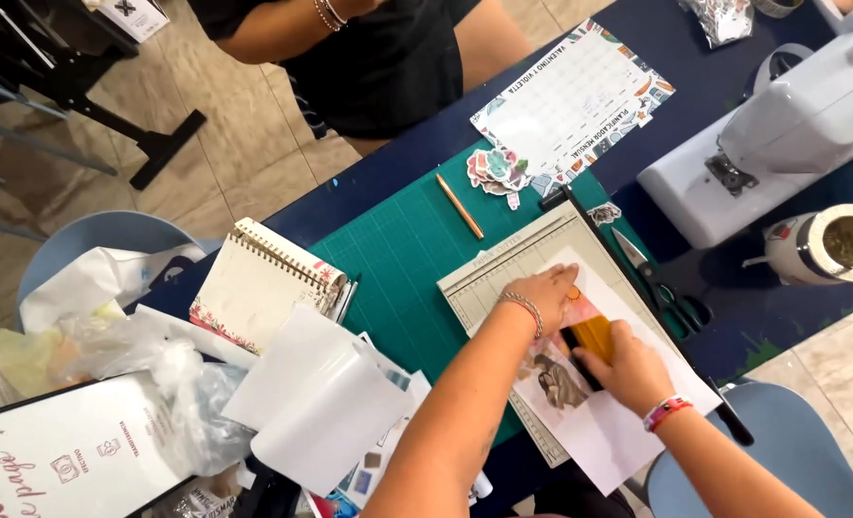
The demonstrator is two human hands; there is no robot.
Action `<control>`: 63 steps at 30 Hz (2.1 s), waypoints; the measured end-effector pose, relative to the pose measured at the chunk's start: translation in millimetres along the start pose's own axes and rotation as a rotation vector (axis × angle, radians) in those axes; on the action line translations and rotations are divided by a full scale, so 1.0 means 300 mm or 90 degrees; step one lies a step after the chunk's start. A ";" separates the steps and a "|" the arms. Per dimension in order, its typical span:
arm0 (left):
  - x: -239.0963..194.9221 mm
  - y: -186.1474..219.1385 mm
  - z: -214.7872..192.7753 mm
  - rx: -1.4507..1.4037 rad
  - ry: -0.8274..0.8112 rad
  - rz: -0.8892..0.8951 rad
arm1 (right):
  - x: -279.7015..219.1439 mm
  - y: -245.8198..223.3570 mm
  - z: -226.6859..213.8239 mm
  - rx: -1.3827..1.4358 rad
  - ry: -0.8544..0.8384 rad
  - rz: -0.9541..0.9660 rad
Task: Applying a sticker to a printed card and smoothing it with a squeegee tool
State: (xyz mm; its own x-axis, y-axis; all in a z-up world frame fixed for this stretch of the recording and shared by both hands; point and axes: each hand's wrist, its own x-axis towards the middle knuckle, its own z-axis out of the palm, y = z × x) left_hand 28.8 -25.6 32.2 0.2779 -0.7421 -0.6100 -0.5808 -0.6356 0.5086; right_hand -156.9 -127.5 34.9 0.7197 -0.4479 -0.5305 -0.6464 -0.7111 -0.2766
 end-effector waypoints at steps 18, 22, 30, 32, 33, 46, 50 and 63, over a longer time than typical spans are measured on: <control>-0.021 0.038 -0.028 0.294 0.061 0.119 | -0.341 -0.003 0.257 -0.072 -0.119 -0.372; -0.108 -0.004 0.092 0.203 0.402 0.286 | -0.329 0.103 0.110 0.304 0.013 0.221; -0.390 0.143 0.674 0.047 0.310 0.468 | -0.180 0.210 0.013 -0.100 0.174 -0.574; -0.398 0.136 0.719 0.196 0.249 0.373 | -0.195 0.151 0.019 -0.149 0.109 -0.691; -0.392 0.115 0.730 0.237 0.223 0.371 | -0.198 0.130 0.026 -0.165 0.116 -0.727; -0.307 0.070 0.933 0.212 0.385 0.349 | -0.048 -0.107 0.098 -0.345 0.148 -0.831; -0.267 0.084 0.998 0.279 0.400 0.275 | 0.045 -0.253 0.080 -0.339 0.136 -0.875; -0.334 0.111 0.900 0.303 0.456 0.257 | 0.165 -0.501 0.028 -0.431 0.045 -0.731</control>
State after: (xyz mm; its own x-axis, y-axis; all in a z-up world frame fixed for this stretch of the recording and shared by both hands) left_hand -224.9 85.0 -53.7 0.2989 -0.9414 0.1565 -0.9427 -0.2658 0.2015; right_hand -26.3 -38.2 43.4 0.7921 0.5700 -0.2182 0.5686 -0.8191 -0.0755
